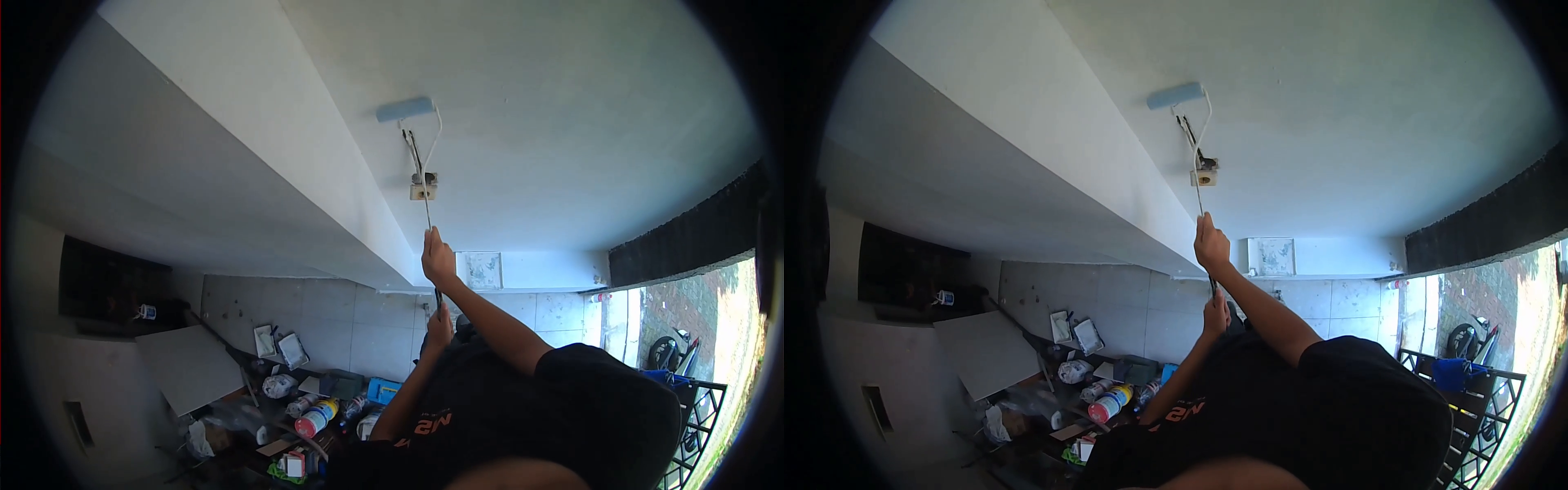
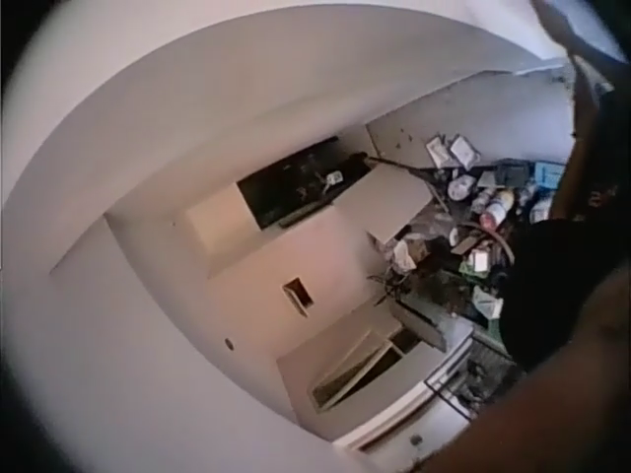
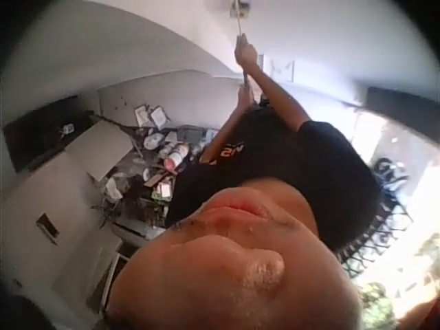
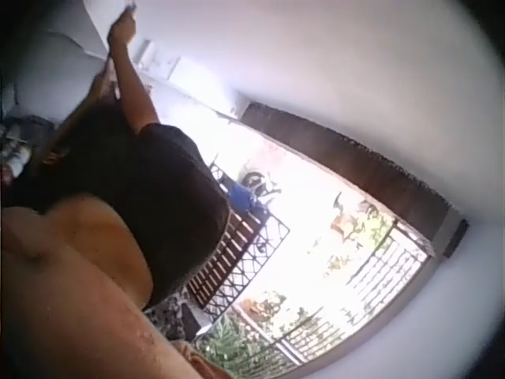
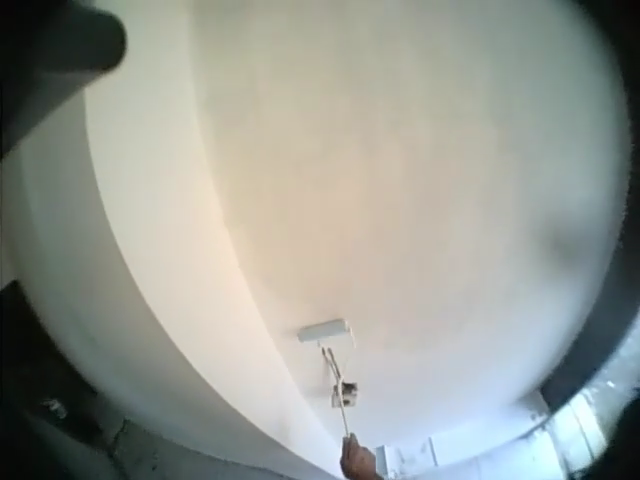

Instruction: The person is painting a ceiling using a paint roller.

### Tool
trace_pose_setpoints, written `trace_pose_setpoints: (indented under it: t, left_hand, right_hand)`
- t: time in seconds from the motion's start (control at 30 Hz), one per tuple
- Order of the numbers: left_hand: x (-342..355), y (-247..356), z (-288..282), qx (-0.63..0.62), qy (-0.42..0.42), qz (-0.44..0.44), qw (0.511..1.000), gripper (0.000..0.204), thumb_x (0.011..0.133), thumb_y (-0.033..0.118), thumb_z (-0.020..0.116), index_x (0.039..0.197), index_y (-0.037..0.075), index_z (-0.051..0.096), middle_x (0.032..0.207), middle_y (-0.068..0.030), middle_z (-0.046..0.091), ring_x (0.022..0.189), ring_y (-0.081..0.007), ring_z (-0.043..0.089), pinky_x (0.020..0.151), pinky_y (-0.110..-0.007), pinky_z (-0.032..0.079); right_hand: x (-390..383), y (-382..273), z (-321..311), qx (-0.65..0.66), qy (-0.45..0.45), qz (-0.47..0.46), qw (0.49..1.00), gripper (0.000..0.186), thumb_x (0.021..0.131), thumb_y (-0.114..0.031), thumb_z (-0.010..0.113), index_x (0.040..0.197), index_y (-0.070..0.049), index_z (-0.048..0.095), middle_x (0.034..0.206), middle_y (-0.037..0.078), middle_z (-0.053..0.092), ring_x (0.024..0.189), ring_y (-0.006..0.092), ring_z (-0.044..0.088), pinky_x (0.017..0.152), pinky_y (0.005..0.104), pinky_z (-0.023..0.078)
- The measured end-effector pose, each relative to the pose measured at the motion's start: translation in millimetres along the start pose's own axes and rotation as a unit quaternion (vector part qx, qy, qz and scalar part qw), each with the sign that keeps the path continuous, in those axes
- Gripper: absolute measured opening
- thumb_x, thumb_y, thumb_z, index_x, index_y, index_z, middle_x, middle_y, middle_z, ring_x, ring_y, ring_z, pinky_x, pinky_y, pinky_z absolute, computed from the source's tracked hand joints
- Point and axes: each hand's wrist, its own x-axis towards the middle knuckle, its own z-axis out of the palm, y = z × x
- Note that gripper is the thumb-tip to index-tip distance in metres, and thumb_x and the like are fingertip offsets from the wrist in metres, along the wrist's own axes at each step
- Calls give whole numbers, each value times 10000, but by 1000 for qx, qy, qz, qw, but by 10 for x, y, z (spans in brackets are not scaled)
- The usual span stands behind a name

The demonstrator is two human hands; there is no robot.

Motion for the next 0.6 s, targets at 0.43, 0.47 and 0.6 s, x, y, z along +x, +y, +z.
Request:
trace_pose_setpoints:
  t: [0.43, 0.47, 0.6]
  left_hand:
    - [140, 1154, -261, -52, 39, 219, 974, 452, 918, 484, 403, 678, 102, 381, 492, 22, 352, 348, -74, 322, 321, -225, 284]
    - [148, 1238, -261, -52, 37, 217, 974, 452, 918, 484, 403, 678, 102, 381, 492, 22, 352, 348, -74, 322, 321, -225, 284]
    - [180, 1326, -381, -147, -17, 159, 976, 496, 889, 560, 392, 679, 112, 367, 486, 33, 293, 344, -65, 278, 317, -221, 266]
  right_hand:
    - [449, -1006, -295, 149, 27, -98, 984, 323, 970, -309, 285, 838, -47, 421, 563, 178, 504, 554, 417, 515, 502, 492, 372]
    - [487, -1076, -319, 148, 27, -120, 981, 314, 969, -302, 287, 842, -47, 420, 568, 179, 509, 560, 414, 519, 507, 491, 375]
    - [529, -1212, -248, 113, 38, -117, 986, 298, 967, -287, 292, 838, -47, 413, 583, 186, 530, 568, 411, 533, 511, 503, 383]
